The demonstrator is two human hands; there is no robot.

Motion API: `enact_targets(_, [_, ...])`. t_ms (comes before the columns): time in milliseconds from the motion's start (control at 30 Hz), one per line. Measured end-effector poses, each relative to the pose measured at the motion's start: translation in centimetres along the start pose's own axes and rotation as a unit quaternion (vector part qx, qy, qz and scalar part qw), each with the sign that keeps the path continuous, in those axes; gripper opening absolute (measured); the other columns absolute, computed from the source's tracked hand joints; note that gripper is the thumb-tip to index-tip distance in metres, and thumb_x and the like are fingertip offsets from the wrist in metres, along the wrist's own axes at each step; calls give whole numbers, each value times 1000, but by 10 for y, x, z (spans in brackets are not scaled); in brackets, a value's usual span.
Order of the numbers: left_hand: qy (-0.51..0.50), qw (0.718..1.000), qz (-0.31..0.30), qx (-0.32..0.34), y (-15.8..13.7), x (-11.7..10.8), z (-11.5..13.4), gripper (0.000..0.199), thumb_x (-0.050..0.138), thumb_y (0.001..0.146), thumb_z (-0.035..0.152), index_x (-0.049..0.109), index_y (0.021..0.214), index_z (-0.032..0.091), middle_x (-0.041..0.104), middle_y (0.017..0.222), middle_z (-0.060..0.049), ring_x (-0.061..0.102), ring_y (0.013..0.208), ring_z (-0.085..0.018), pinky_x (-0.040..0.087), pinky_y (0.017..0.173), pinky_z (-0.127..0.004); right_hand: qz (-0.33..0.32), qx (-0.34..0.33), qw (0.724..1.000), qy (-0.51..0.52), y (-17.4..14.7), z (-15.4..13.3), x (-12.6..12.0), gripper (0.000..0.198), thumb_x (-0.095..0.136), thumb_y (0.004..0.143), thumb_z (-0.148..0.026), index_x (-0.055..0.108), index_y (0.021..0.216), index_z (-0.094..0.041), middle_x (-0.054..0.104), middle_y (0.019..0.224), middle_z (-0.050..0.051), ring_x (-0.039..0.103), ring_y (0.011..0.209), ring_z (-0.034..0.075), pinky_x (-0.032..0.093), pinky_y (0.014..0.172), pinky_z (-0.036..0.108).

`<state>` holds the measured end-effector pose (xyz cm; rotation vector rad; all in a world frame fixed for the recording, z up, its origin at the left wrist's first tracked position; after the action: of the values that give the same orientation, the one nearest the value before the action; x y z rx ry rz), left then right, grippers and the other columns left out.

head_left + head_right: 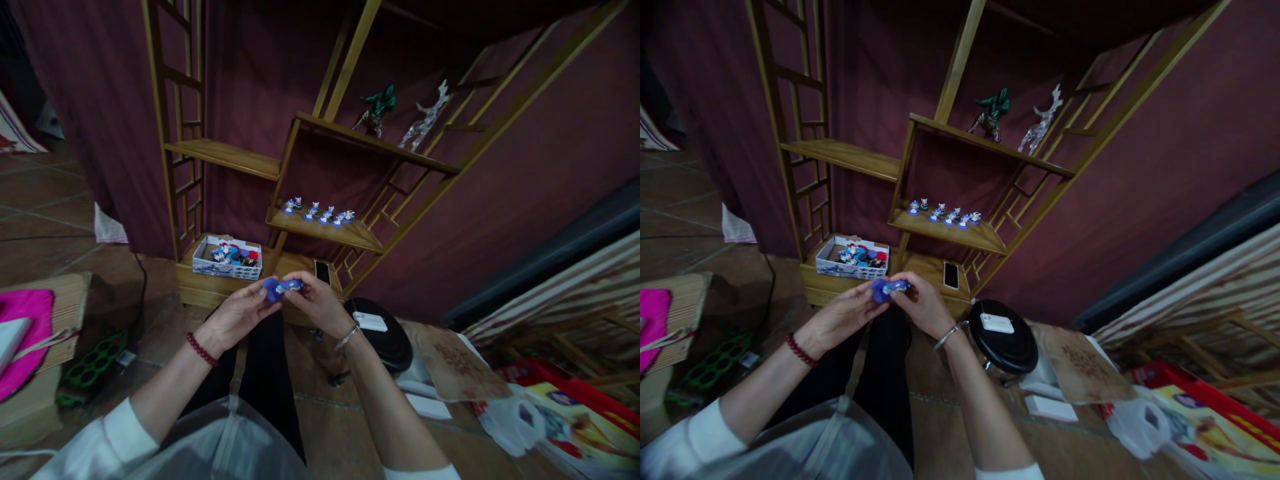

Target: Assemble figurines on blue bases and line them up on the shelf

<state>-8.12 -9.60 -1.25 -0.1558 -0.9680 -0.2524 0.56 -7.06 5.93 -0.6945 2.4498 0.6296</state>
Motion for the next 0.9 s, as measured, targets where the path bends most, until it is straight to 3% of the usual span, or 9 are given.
enact_targets(200, [0, 1000, 23, 19, 7, -8, 3, 22, 58, 72, 9, 62, 93, 12, 63, 90, -7, 58, 83, -13, 41, 85, -27, -16, 5, 997, 76, 8, 7, 5, 25, 54, 76, -32, 54, 97, -20, 59, 94, 2, 55, 85, 13, 45, 76, 26])
enact_targets(400, [9, 999, 26, 24, 10, -12, 4, 18, 60, 71, 11, 62, 89, 10, 63, 87, -7, 58, 81, -13, 43, 81, -25, -7, 40, 996, 79, 14, 21, 7, 26, 54, 75, -32, 53, 99, -20, 60, 85, 1, 58, 72, 12, 47, 64, 23])
enact_targets(600, [5, 999, 45, 23, 17, -17, 2, 22, 61, 70, 11, 61, 91, 10, 63, 87, -7, 59, 81, -14, 44, 80, -26, 10, 34, 999, 26, 19, 24, 0, 24, 54, 75, -31, 55, 97, -20, 61, 87, 1, 58, 72, 12, 47, 68, 25])
enact_targets(900, [5, 998, 57, 21, 27, -19, 0, 12, 59, 73, 14, 62, 84, 10, 64, 87, -7, 60, 81, -14, 47, 79, -24, 20, 14, 1000, -20, 24, 28, -8, 25, 56, 74, -32, 57, 97, -21, 62, 89, 1, 57, 78, 13, 46, 70, 24])
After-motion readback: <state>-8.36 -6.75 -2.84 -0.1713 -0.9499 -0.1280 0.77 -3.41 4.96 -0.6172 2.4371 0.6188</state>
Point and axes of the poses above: each hand's wrist, its own y-axis towards the middle knuckle, its own x-axis out of the palm, z = x × y, the point moved 9 cm from there along y, towards the middle knuckle
